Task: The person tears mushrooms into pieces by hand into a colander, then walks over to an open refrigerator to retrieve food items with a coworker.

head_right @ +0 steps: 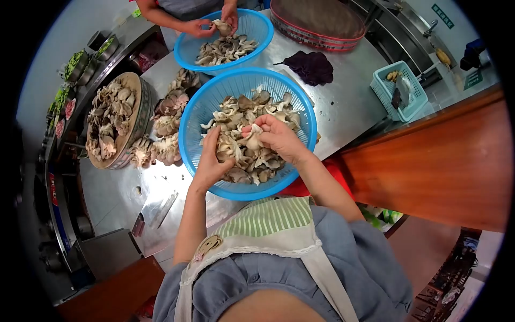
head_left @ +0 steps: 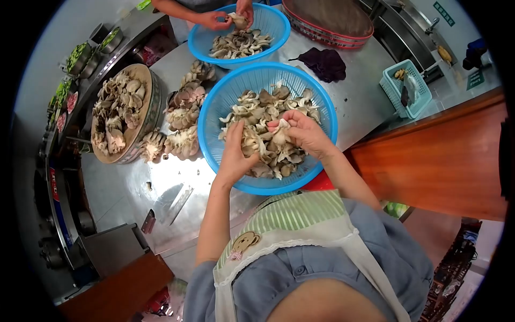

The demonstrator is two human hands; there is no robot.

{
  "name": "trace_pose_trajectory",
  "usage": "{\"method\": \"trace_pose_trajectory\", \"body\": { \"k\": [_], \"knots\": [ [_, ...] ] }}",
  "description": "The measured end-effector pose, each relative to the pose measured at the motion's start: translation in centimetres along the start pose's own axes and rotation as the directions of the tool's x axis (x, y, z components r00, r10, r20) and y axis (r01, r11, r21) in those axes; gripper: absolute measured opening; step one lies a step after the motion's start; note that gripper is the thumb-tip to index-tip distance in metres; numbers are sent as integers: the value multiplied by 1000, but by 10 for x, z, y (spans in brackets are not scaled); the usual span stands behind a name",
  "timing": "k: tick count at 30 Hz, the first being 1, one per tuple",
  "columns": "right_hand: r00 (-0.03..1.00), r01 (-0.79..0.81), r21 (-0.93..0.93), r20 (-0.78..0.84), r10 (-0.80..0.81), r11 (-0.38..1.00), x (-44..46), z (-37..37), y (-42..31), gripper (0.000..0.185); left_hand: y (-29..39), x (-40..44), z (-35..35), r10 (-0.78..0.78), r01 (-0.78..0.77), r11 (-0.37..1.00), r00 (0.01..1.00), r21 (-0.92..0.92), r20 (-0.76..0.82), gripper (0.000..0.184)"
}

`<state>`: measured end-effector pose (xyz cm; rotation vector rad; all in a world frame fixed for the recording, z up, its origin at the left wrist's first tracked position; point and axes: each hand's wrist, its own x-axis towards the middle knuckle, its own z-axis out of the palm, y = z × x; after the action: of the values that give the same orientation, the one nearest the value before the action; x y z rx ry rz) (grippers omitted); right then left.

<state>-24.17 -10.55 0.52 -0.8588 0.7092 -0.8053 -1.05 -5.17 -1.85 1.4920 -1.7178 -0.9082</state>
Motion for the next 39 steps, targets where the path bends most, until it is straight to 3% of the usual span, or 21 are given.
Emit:
{"method": "trace_pose_trajectory", "body": {
  "k": [2, 5, 6, 7, 8, 10, 11, 12, 14, 16, 18, 25, 27, 28, 30, 31, 33, 34, 36, 38, 39],
  "knots": [
    [999, -6, -16, -49, 5, 1000, 0, 2, 1, 26, -3, 1, 0, 19, -19, 1000, 1000, 13, 5, 93],
    [993, 88, -203, -65, -103, 975, 5, -2, 7, 25, -6, 1, 0, 0, 0, 1000, 1000, -10, -2, 94],
    [936, 225, -615, -80, -344, 755, 5, 0, 6, 31, -8, 1, 1, 1, -2, 1000, 1000, -17, -12, 95],
    [834, 256, -897, 18, -551, 359, 6, 3, 6, 39, -9, 0, 1, 3, -4, 1000, 1000, -24, -23, 97],
    [836, 257, -897, 21, -548, 359, 8, 7, 5, 39, -9, 0, 1, -1, 0, 1000, 1000, -26, -26, 97],
    [901, 344, -870, 201, -384, 353, 7, 27, -6, 57, -6, 0, -1, -16, 14, 997, 1000, -78, -21, 98],
    [914, 353, -831, 208, -348, 429, 5, 45, -7, 57, -9, 0, 0, 17, -19, 998, 999, -62, -36, 97],
    [915, 352, -832, 210, -344, 429, 10, 49, -4, 57, -9, 1, 0, 15, -17, 998, 999, -65, -38, 97],
    [955, 290, -862, 234, -182, 416, 18, 53, 7, 55, -8, -1, -1, 54, -55, 997, 998, -46, -28, 92],
    [949, 307, -868, 246, -199, 390, 23, 51, 14, 44, -13, -4, 0, 64, -64, 998, 998, -8, -14, 91],
    [964, 243, -850, 159, -212, 467, 22, 50, 15, 36, -15, -4, 2, 76, -76, 997, 997, 27, 4, 90],
    [976, 167, -747, 33, -215, 643, 17, 34, 22, 26, -6, -1, 4, 28, -29, 995, 1000, 99, 11, 85],
    [907, 367, -853, 239, -348, 371, 16, 30, 22, 23, -4, 0, 5, 23, -24, 995, 1000, 101, 11, 85],
    [907, 365, -853, 236, -348, 373, 16, 29, 21, 23, -3, 0, 4, 17, -19, 994, 1000, 107, 17, 85],
    [847, 467, -868, 383, -368, 171, 15, 25, 20, 22, -4, 0, 3, 11, -13, 993, 1000, 113, 26, 84],
    [847, 466, -868, 381, -370, 173, 13, 17, 22, 22, -5, 0, 2, -11, 9, 996, 1000, 85, 25, 86],
    [895, 235, -920, 79, -440, 313, 9, 3, 22, 20, -7, 0, 0, -33, 32, 998, 999, 57, 24, 88],
    [895, 236, -920, 81, -438, 312, 7, 1, 17, 20, -7, 0, -1, -25, 24, 999, 999, 37, 38, 90],
    [940, 86, -755, -155, -305, 650, -3, 4, 4, 21, -7, -3, -1, -22, 22, 1000, 998, 14, 60, 91],
    [941, 92, -760, -145, -306, 643, -4, 4, -2, 22, -5, 0, -1, -14, 13, 1000, 999, 12, 42, 93],
    [951, 91, -601, -185, -249, 794, -1, 2, 2, 22, -6, 0, 0, -3, 2, 1000, 1000, 23, 27, 94]
  ]
}}
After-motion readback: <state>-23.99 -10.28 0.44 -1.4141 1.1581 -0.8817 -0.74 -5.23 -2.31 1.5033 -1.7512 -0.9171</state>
